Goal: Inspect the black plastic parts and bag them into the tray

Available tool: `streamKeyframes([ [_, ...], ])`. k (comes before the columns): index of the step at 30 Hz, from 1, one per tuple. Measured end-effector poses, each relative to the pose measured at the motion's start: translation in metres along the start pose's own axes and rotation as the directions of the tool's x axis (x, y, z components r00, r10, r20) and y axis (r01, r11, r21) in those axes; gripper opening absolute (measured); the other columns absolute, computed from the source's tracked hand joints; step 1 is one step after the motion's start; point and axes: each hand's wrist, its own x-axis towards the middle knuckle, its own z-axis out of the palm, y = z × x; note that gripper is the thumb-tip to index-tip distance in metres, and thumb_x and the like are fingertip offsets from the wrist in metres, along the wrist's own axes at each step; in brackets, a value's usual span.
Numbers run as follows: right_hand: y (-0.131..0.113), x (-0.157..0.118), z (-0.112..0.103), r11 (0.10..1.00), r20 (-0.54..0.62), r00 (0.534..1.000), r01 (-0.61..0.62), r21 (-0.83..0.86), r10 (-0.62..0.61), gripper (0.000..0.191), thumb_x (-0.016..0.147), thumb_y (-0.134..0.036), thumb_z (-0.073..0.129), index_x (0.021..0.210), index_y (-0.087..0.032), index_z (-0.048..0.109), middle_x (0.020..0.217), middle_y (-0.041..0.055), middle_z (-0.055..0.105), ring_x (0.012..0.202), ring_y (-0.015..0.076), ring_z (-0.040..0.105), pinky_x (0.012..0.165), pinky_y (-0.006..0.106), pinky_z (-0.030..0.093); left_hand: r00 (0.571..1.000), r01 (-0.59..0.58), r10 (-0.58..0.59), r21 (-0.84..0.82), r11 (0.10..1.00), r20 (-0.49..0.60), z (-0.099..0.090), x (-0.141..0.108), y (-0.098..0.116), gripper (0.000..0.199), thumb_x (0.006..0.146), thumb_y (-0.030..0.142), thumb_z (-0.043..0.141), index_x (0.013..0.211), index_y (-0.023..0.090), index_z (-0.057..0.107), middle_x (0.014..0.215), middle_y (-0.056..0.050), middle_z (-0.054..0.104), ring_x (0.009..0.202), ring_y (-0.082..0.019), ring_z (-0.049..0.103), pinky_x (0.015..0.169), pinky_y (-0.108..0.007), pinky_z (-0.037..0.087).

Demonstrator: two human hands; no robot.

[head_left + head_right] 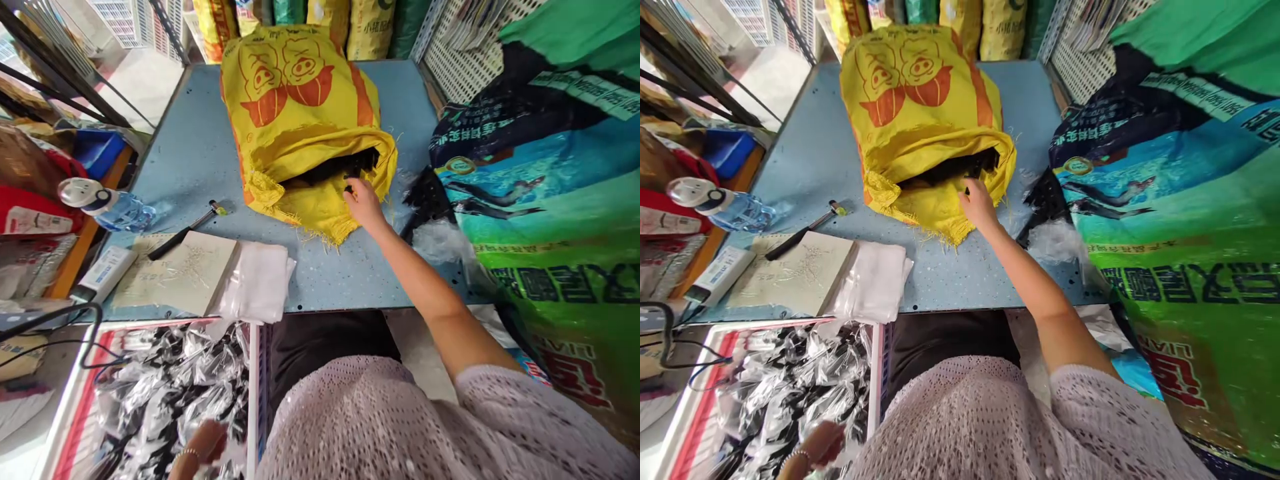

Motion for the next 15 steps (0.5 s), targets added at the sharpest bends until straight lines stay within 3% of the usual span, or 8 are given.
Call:
streamKeyframes([
  [2, 0.008, 0.045, 0.004, 0.984, 0.01, 0.999, -0.034, -0.175, 0.036, 0.046, 0.094, -0.025, 0.059, 0.139, -0.014, 0.06, 0.155, 0.0223, 0.049, 0.146, 0.0364, 0.046, 0.119, 0.056, 0.039, 0.995, -0.102, 0.102, -0.033, 0.994, -0.013, -0.016, 0.002, 0.022, 0.047, 0.097, 0.059, 0.059, 0.083, 0.015, 0.065, 0.074, -0.004, 0.07, 0.069, -0.02, 0.071, 0.074, -0.038, 0.059],
  [4, 0.012, 0.074, 0.008, 0.963, 0.068, 0.991, -0.092, -0.252, 0.112, 0.043, 0.094, -0.024, 0.059, 0.135, -0.012, 0.062, 0.161, 0.0246, 0.041, 0.145, 0.0401, 0.045, 0.117, 0.061, 0.038, 0.933, -0.359, 0.358, -0.092, 0.929, -0.03, -0.039, -0.003, 0.062, 0.051, 0.095, 0.067, 0.056, 0.091, 0.017, 0.069, 0.075, -0.005, 0.073, 0.073, -0.022, 0.073, 0.078, -0.038, 0.059],
  [7, 0.011, 0.079, 0.004, 0.959, 0.084, 0.983, -0.138, -0.246, 0.163, 0.029, 0.098, -0.024, 0.05, 0.12, -0.014, 0.067, 0.155, 0.0261, 0.048, 0.137, 0.0386, 0.052, 0.111, 0.059, 0.044, 0.688, -0.724, 0.722, -0.134, 0.676, -0.076, -0.064, -0.02, 0.142, 0.056, 0.094, 0.068, 0.057, 0.118, 0.019, 0.07, 0.093, -0.009, 0.079, 0.087, -0.023, 0.074, 0.084, -0.038, 0.06],
  [9, 0.006, 0.055, -0.003, 0.988, 0.019, 0.99, -0.135, -0.08, 0.137, 0.029, 0.101, -0.028, 0.044, 0.117, -0.017, 0.066, 0.144, 0.0228, 0.058, 0.138, 0.0348, 0.053, 0.112, 0.053, 0.044, 0.554, -0.832, 0.818, -0.142, 0.537, -0.152, -0.069, -0.026, 0.199, 0.056, 0.093, 0.065, 0.06, 0.123, 0.019, 0.071, 0.101, -0.011, 0.079, 0.095, -0.024, 0.075, 0.092, -0.041, 0.06],
  [11, -0.005, 0.009, -0.01, 0.954, -0.045, 0.988, -0.128, 0.27, 0.145, 0.032, 0.102, -0.038, 0.042, 0.121, -0.022, 0.062, 0.133, 0.0149, 0.065, 0.134, 0.029, 0.056, 0.113, 0.047, 0.045, 0.464, -0.88, 0.846, -0.243, 0.407, -0.262, -0.063, -0.022, 0.254, 0.061, 0.09, 0.065, 0.066, 0.13, 0.019, 0.068, 0.115, -0.014, 0.078, 0.107, -0.026, 0.074, 0.102, -0.045, 0.057],
  [13, -0.021, -0.05, -0.012, 0.781, 0.004, 0.973, -0.188, 0.595, 0.232, 0.037, 0.103, -0.05, 0.04, 0.129, -0.029, 0.056, 0.139, 0.0094, 0.062, 0.127, 0.0257, 0.06, 0.106, 0.042, 0.051, 0.418, -0.862, 0.825, -0.454, 0.227, -0.381, -0.053, -0.012, 0.302, 0.076, 0.085, 0.07, 0.069, 0.142, 0.02, 0.059, 0.134, -0.017, 0.071, 0.119, -0.027, 0.071, 0.108, -0.047, 0.054],
  [15, -0.037, -0.108, -0.012, 0.604, 0.179, 0.95, -0.301, 0.738, 0.255, 0.045, 0.102, -0.061, 0.04, 0.133, -0.033, 0.055, 0.138, 0.0083, 0.062, 0.122, 0.0274, 0.063, 0.099, 0.044, 0.055, 0.428, -0.773, 0.766, -0.633, 0.036, -0.479, -0.043, -0.002, 0.339, 0.085, 0.083, 0.077, 0.066, 0.145, 0.021, 0.054, 0.144, -0.019, 0.064, 0.125, -0.028, 0.068, 0.106, -0.046, 0.055],
])
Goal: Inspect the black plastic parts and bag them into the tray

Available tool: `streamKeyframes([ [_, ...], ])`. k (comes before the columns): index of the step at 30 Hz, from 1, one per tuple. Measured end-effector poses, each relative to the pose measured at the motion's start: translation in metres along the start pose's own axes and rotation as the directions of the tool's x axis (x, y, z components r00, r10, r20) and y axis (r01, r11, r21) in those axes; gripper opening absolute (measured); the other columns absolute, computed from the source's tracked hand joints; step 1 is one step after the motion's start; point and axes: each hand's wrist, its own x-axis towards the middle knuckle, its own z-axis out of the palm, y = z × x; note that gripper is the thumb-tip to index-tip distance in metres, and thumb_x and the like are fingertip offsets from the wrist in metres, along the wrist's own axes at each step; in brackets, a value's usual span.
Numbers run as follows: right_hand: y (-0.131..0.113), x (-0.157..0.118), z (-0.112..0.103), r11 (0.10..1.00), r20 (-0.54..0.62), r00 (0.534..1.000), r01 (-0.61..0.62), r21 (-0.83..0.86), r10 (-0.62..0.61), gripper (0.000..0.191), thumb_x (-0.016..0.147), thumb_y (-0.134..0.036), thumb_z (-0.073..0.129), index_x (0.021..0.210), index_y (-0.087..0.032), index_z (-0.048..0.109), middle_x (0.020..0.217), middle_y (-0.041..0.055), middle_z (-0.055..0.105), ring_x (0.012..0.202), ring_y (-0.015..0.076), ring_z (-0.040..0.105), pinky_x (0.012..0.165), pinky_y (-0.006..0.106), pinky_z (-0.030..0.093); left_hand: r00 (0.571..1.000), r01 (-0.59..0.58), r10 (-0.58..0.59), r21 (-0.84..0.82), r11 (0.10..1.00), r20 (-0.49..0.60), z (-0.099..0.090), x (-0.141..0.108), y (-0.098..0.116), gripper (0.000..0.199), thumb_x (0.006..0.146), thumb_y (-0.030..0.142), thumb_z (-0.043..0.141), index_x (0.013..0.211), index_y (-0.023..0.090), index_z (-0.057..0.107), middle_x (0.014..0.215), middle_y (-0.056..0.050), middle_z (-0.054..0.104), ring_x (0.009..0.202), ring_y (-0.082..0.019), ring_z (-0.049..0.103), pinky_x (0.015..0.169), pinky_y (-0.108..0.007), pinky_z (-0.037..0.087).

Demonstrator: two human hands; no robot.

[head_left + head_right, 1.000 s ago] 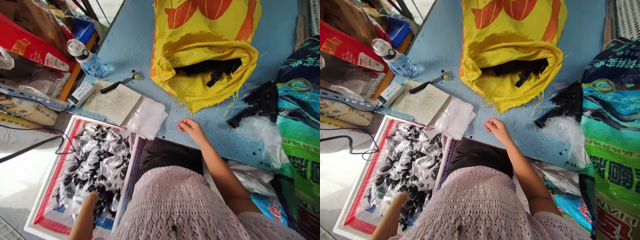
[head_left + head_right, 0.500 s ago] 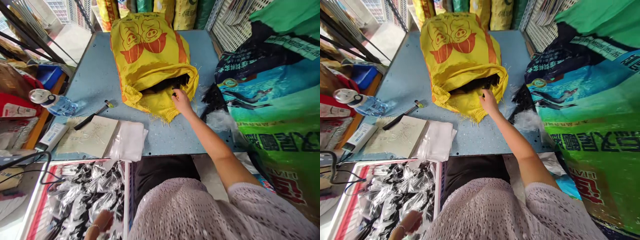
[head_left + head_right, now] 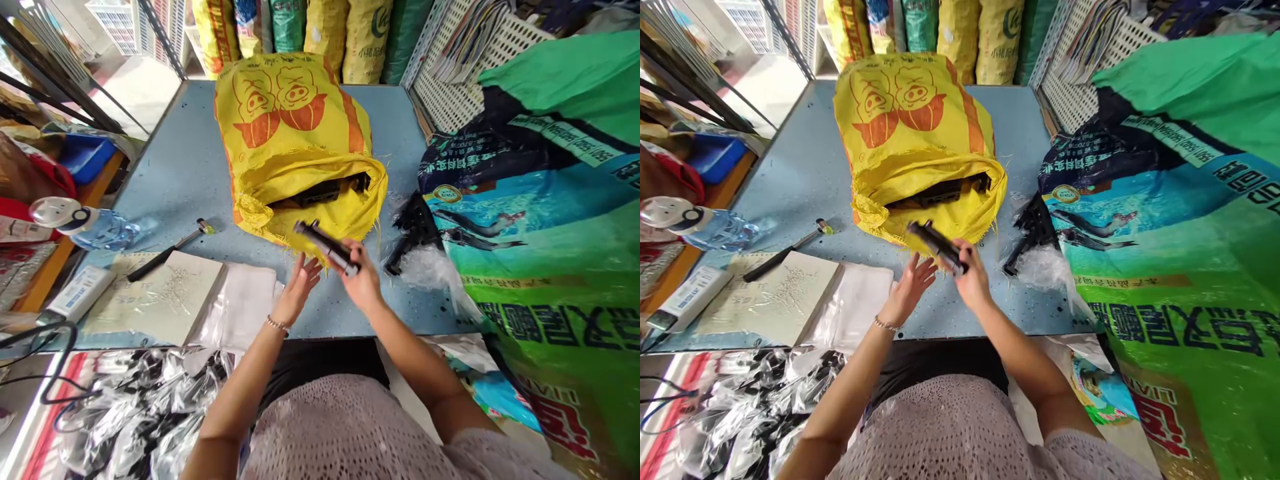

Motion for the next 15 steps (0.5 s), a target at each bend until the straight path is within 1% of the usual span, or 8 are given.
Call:
streamKeyframes([
  [1, 0.003, -0.024, 0.002, 0.999, 0.048, 0.998, -0.038, 0.02, 0.037, 0.048, 0.101, -0.065, 0.039, 0.132, -0.033, 0.057, 0.135, 0.0083, 0.063, 0.123, 0.0286, 0.063, 0.1, 0.046, 0.055, 0.999, -0.01, 0.006, -0.091, 0.996, -0.046, 0.009, 0.009, -0.004, 0.084, 0.083, 0.08, 0.063, 0.143, 0.021, 0.055, 0.142, -0.019, 0.065, 0.124, -0.028, 0.069, 0.103, -0.044, 0.057],
  [2, 0.004, -0.042, 0.003, 1.0, 0.105, 0.994, -0.019, -0.017, 0.021, 0.051, 0.101, -0.068, 0.037, 0.13, -0.033, 0.06, 0.135, 0.0088, 0.062, 0.128, 0.0295, 0.059, 0.105, 0.047, 0.052, 0.996, -0.02, 0.007, -0.14, 0.99, -0.087, 0.015, 0.015, -0.007, 0.082, 0.085, 0.08, 0.06, 0.14, 0.02, 0.057, 0.136, -0.018, 0.068, 0.119, -0.027, 0.07, 0.1, -0.042, 0.058],
  [4, 0.002, -0.058, 0.0, 0.988, 0.205, 0.978, 0.07, -0.136, -0.041, 0.057, 0.103, -0.069, 0.029, 0.125, -0.032, 0.066, 0.134, 0.0101, 0.06, 0.133, 0.0299, 0.054, 0.111, 0.048, 0.047, 0.988, -0.021, 0.001, -0.13, 0.991, -0.153, 0.019, 0.016, -0.007, 0.075, 0.087, 0.076, 0.061, 0.134, 0.018, 0.059, 0.119, -0.015, 0.074, 0.104, -0.024, 0.074, 0.09, -0.036, 0.06],
  [7, -0.007, -0.036, -0.012, 0.876, 0.243, 0.954, 0.264, -0.404, -0.176, 0.058, 0.104, -0.068, 0.028, 0.121, -0.027, 0.066, 0.124, 0.0125, 0.06, 0.118, 0.029, 0.057, 0.106, 0.048, 0.047, 0.984, 0.025, -0.029, -0.024, 0.999, -0.178, 0.017, 0.003, -0.001, 0.075, 0.086, 0.069, 0.07, 0.139, 0.018, 0.056, 0.107, -0.01, 0.075, 0.086, -0.02, 0.075, 0.075, -0.031, 0.06],
  [9, -0.012, -0.007, -0.014, 0.716, 0.285, 0.923, 0.382, -0.585, -0.26, 0.054, 0.103, -0.068, 0.034, 0.11, -0.024, 0.065, 0.109, 0.0135, 0.063, 0.105, 0.0298, 0.058, 0.098, 0.047, 0.048, 0.988, 0.053, -0.049, 0.022, 0.998, -0.146, 0.017, -0.007, 0.0, 0.076, 0.087, 0.066, 0.071, 0.145, 0.02, 0.054, 0.114, -0.01, 0.074, 0.085, -0.02, 0.075, 0.075, -0.031, 0.061],
  [11, -0.013, 0.019, -0.008, 0.592, 0.378, 0.881, 0.471, -0.654, -0.284, 0.053, 0.103, -0.067, 0.034, 0.093, -0.023, 0.062, 0.094, 0.0128, 0.064, 0.095, 0.0295, 0.057, 0.09, 0.045, 0.046, 0.99, 0.047, -0.041, 0.044, 0.998, -0.136, 0.017, -0.011, -0.002, 0.075, 0.088, 0.064, 0.071, 0.147, 0.022, 0.052, 0.122, -0.01, 0.072, 0.088, -0.02, 0.074, 0.08, -0.033, 0.062],
  [12, -0.012, 0.027, -0.003, 0.584, 0.404, 0.874, 0.482, -0.653, -0.27, 0.054, 0.104, -0.066, 0.032, 0.086, -0.023, 0.058, 0.087, 0.0113, 0.063, 0.09, 0.0279, 0.056, 0.085, 0.042, 0.046, 0.989, 0.035, -0.026, 0.055, 0.998, -0.147, 0.018, -0.011, -0.004, 0.075, 0.087, 0.064, 0.072, 0.147, 0.023, 0.052, 0.124, -0.009, 0.072, 0.089, -0.02, 0.074, 0.081, -0.033, 0.062],
  [15, -0.008, 0.03, 0.009, 0.7, 0.411, 0.899, 0.392, -0.597, -0.152, 0.056, 0.109, -0.061, 0.021, 0.078, -0.025, 0.05, 0.074, 0.0046, 0.058, 0.074, 0.0213, 0.055, 0.073, 0.034, 0.043, 0.976, -0.039, 0.06, 0.105, 0.994, -0.21, 0.014, -0.002, -0.006, 0.075, 0.085, 0.063, 0.074, 0.146, 0.025, 0.052, 0.117, -0.007, 0.073, 0.088, -0.018, 0.074, 0.079, -0.03, 0.061],
])
